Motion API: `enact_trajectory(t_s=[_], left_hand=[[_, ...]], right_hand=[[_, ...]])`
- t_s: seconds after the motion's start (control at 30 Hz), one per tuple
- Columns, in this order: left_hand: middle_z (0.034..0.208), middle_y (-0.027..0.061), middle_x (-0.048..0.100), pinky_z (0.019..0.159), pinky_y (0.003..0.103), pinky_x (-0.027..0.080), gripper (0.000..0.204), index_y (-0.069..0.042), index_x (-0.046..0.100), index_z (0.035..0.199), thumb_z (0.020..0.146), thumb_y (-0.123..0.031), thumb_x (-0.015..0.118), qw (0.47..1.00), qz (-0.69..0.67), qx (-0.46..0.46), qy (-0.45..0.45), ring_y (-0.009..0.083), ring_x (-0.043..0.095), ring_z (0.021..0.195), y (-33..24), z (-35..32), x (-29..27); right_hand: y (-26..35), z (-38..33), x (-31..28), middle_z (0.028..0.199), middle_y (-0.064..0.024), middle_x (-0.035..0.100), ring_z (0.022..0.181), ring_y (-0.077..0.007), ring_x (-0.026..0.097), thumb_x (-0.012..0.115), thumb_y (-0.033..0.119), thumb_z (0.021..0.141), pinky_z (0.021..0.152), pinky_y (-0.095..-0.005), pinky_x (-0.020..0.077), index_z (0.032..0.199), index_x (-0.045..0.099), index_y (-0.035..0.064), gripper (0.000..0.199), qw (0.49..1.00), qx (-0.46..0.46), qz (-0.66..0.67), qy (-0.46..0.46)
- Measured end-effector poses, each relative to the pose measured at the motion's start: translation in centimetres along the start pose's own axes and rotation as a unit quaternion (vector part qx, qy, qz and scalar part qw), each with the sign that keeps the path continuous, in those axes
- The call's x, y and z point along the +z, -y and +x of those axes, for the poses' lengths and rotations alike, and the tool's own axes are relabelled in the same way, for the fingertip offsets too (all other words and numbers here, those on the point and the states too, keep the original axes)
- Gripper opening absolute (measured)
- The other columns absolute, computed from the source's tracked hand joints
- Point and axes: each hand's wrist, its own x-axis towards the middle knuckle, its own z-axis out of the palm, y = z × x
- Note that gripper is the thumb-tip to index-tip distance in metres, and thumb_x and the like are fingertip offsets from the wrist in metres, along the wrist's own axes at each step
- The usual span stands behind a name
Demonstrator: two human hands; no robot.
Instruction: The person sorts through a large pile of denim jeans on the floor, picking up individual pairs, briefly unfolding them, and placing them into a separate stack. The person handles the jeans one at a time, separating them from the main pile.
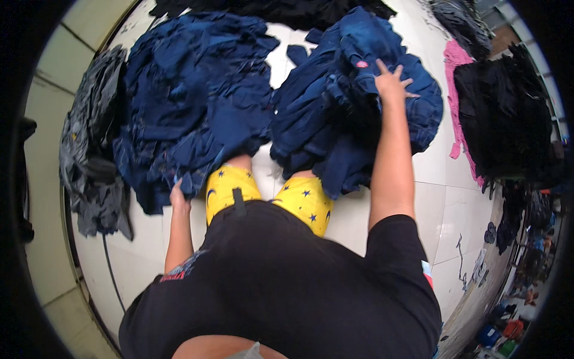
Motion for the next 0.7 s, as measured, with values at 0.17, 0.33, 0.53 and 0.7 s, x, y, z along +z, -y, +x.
enact_trajectory(t_s=[0.17, 0.33, 0.53, 0.7], left_hand=[[0.121, 0.0088, 0.075, 0.096, 0.037, 0.058, 0.046, 0.003, 0.069, 0.132, 0.089, -0.007, 0.082, 0.987, 0.011, 0.160, 0.032, 0.0231, 0.074, 0.104, -4.6, -6.1, 6.0], [0.105, 0.0028, 0.076, 0.087, 0.031, 0.058, 0.027, -0.005, 0.075, 0.117, 0.090, -0.006, 0.079, 0.934, -0.003, 0.260, 0.246, 0.0148, 0.073, 0.091, -11.0, -16.4, 11.5], [0.105, 0.0119, 0.079, 0.086, 0.038, 0.059, 0.039, 0.000, 0.073, 0.113, 0.088, -0.026, 0.087, 0.687, 0.369, 0.423, 0.461, 0.0253, 0.077, 0.094, -15.6, -30.3, 19.9], [0.092, 0.0291, 0.072, 0.081, 0.051, 0.059, 0.073, 0.007, 0.057, 0.111, 0.084, -0.054, 0.088, 0.454, 0.601, 0.402, 0.521, 0.0476, 0.074, 0.094, -12.3, -33.5, 20.6]], right_hand=[[0.1, 3.7, -2.3, 0.184, -0.0043, 0.011, 0.162, -0.0576, 0.010, 0.067, 0.061, 0.096, 0.111, -0.0949, 0.0007, 0.160, 0.041, 0.0589, 0.069, 0.997, 0.014, -0.029, 0.071], [4.0, -5.6, -9.5, 0.133, -0.0252, 0.074, 0.124, -0.0365, 0.072, 0.068, 0.037, 0.103, 0.110, -0.0420, 0.0514, 0.138, 0.072, 0.0007, 0.051, 0.943, -0.144, 0.250, -0.164], [14.8, -25.0, -7.5, 0.144, -0.0216, 0.065, 0.125, -0.0292, 0.068, 0.051, 0.064, 0.110, 0.109, -0.0462, 0.0558, 0.150, 0.058, 0.0003, 0.076, 0.612, -0.312, 0.575, 0.444], [16.8, -32.0, -1.2, 0.164, -0.0163, 0.048, 0.148, -0.0289, 0.051, 0.078, 0.047, 0.095, 0.124, -0.0450, 0.0434, 0.165, 0.037, 0.0031, 0.092, 0.472, -0.152, 0.640, 0.588]])
